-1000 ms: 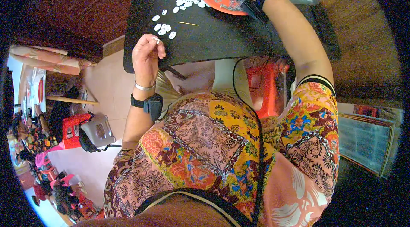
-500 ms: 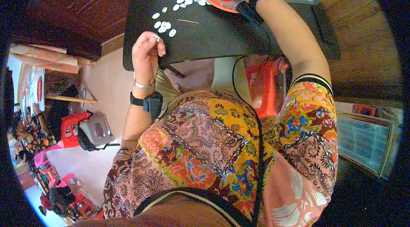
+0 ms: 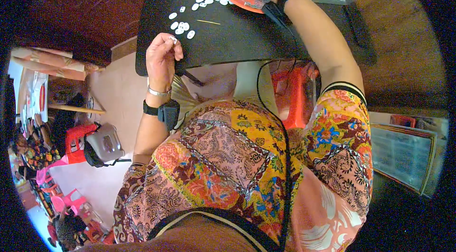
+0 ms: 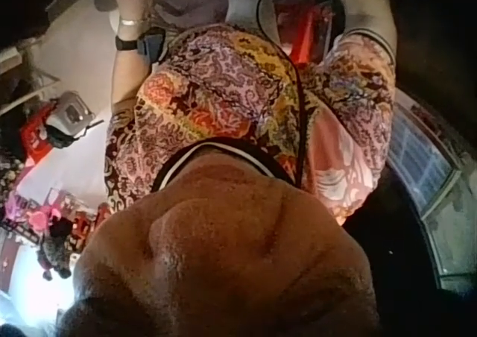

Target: Manual assembly of small white plastic components by inserting metal pins or smaller parts into them.

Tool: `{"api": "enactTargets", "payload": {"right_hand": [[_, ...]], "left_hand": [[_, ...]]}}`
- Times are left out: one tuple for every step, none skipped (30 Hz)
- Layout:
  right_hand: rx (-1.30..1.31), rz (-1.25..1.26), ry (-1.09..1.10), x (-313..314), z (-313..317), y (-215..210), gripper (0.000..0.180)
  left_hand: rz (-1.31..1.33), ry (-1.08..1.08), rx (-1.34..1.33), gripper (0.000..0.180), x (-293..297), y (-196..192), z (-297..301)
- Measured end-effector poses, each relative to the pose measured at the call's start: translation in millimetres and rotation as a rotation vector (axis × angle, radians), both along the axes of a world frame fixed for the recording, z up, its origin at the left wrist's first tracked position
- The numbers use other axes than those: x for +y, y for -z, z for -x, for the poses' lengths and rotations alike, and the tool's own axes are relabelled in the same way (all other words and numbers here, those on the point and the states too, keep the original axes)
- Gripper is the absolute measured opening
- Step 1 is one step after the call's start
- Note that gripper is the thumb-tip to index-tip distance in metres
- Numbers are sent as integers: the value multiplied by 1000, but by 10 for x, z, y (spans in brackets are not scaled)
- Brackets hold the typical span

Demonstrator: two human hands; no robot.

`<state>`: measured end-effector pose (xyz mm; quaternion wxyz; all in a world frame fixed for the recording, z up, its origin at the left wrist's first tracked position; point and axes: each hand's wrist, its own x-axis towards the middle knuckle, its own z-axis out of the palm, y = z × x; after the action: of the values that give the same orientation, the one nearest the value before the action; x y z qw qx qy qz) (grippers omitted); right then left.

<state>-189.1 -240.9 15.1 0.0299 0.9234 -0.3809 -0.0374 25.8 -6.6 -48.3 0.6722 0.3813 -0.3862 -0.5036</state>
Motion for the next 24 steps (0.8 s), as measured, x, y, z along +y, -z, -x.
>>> {"api": "enactTargets", "payload": {"right_hand": [[-149,30,-14,-23,63,5,11],[-300,60,-27,-43,107,24,9],[-299,57,-26,-23,109,-16,9],[-261,-47,52,-1,119,-77,10],[-223,-152,130,15,128,-104,12],[-220,-149,136,6,163,-89,12],[-381,-187,111,-4,211,-55,12],[-543,-224,85,-16,251,-31,13],[-544,-226,87,0,246,-42,13],[-585,-269,137,8,239,-59,13],[-625,-311,188,16,231,-74,13],[-623,-315,188,44,203,-108,13],[-657,-305,103,73,176,-140,10],[-691,-293,18,101,146,-170,9],[-687,-300,11,199,58,-253,9],[-747,-392,-6,344,-88,-332,10],[-803,-475,-12,499,-189,-393,11],[-800,-482,-24,640,-305,-399,11],[-888,-598,-39,777,-386,-399,13],[-974,-714,-56,838,-473,-389,14],[-1083,-679,-183,780,-518,-224,15],[-1106,-717,-195,801,-571,-219,16],[-1128,-753,-208,819,-604,-218,17],[-1127,-755,-210,818,-605,-212,17]], "left_hand": [[5,7,-4,11,7,-6,9],[1,5,0,11,18,-8,18],[5,9,7,11,10,-17,14],[8,13,14,11,7,-18,11],[4,14,13,11,17,-10,7],[-3,8,0,11,22,-1,3],[-12,2,-13,11,23,6,4],[-11,9,-9,11,14,3,10],[-15,10,-3,12,10,-8,19],[-18,11,3,12,5,-16,29],[-22,14,4,12,1,-16,39],[-11,1,8,12,8,-24,45],[-1,-11,13,12,11,-34,51],[-5,-13,15,12,-6,-48,61],[-6,-25,20,12,-23,-73,63],[-11,-48,22,12,-26,-93,44],[-13,-55,25,12,-50,-130,59],[-4,-55,28,12,-80,-174,71],[5,-46,32,13,-128,-209,89],[-24,-64,-5,14,-180,-237,85],[-21,-53,-5,14,-285,-324,114],[21,-65,-30,15,-347,-419,119],[63,-75,-55,16,-422,-508,105],[125,-71,-89,17,-524,-572,72]]}}
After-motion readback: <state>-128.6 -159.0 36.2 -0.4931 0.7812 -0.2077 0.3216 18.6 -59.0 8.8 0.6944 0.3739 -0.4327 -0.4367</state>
